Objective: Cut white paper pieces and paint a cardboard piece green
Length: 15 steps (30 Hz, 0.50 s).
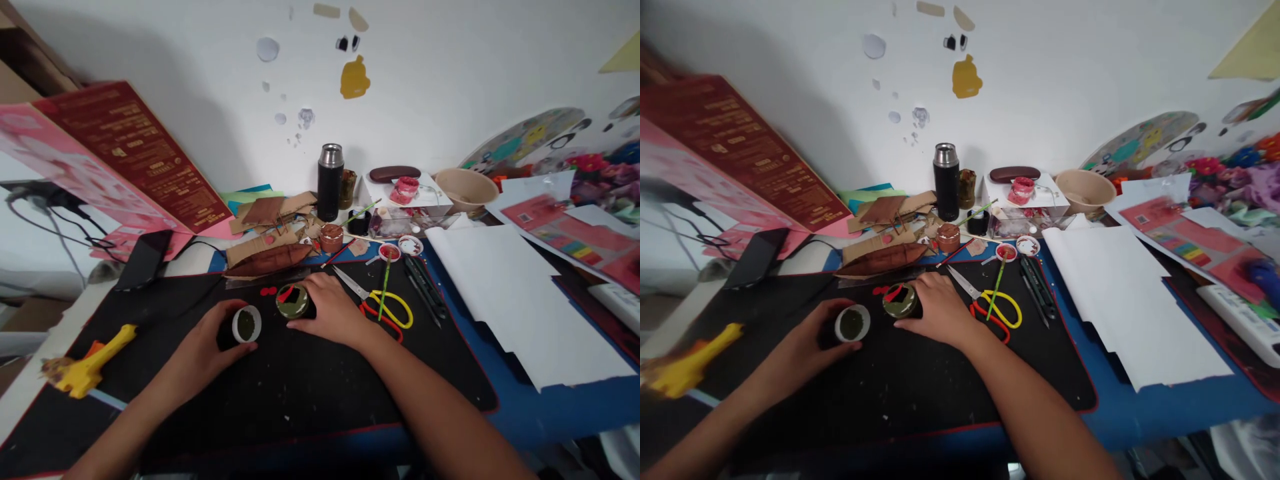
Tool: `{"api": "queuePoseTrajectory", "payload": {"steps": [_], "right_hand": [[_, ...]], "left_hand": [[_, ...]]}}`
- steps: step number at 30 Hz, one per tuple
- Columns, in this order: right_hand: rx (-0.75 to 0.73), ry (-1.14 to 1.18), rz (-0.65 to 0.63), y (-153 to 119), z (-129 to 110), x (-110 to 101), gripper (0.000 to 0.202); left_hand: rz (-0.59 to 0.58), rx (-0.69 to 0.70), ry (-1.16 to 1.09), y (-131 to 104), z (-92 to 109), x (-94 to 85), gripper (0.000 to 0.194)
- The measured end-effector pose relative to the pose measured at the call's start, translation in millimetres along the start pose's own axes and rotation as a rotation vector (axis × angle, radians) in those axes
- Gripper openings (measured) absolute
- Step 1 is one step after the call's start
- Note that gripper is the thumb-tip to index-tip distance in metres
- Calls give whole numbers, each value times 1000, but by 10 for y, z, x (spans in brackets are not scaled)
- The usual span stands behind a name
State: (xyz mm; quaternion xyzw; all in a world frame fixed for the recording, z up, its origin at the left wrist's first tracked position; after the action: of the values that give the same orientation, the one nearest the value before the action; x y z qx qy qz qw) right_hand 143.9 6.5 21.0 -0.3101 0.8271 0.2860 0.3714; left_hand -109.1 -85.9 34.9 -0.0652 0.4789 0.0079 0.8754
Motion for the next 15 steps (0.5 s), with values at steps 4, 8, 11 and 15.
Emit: {"api": "queuePoseTrajectory", "payload": {"steps": [4, 8, 11, 15], "right_hand": [[1, 11, -2, 0, -3, -3, 65], [1, -9, -12, 7, -5, -1, 66], [10, -10, -8, 11, -10, -5, 66], [10, 7, -7, 10, -11, 1, 64]], "left_hand": [[136, 86, 147, 31, -60, -13, 52], [127, 103, 229, 116, -39, 48, 55], [89, 117, 254, 148, 27, 106, 66], [178, 131, 189, 149, 210, -71, 54]]}}
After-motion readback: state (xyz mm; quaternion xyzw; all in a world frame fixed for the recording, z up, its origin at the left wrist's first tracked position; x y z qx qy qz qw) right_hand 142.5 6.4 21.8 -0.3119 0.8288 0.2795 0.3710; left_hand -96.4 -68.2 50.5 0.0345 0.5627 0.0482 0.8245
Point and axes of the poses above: each hand's wrist, its own y-axis towards the middle knuckle, its own x-axis out of the palm, z = x × y, the point moved 4 cm from there along y, towards the middle knuckle, and after that the axes turned 8 degrees about -x, right-handed, at the moved point
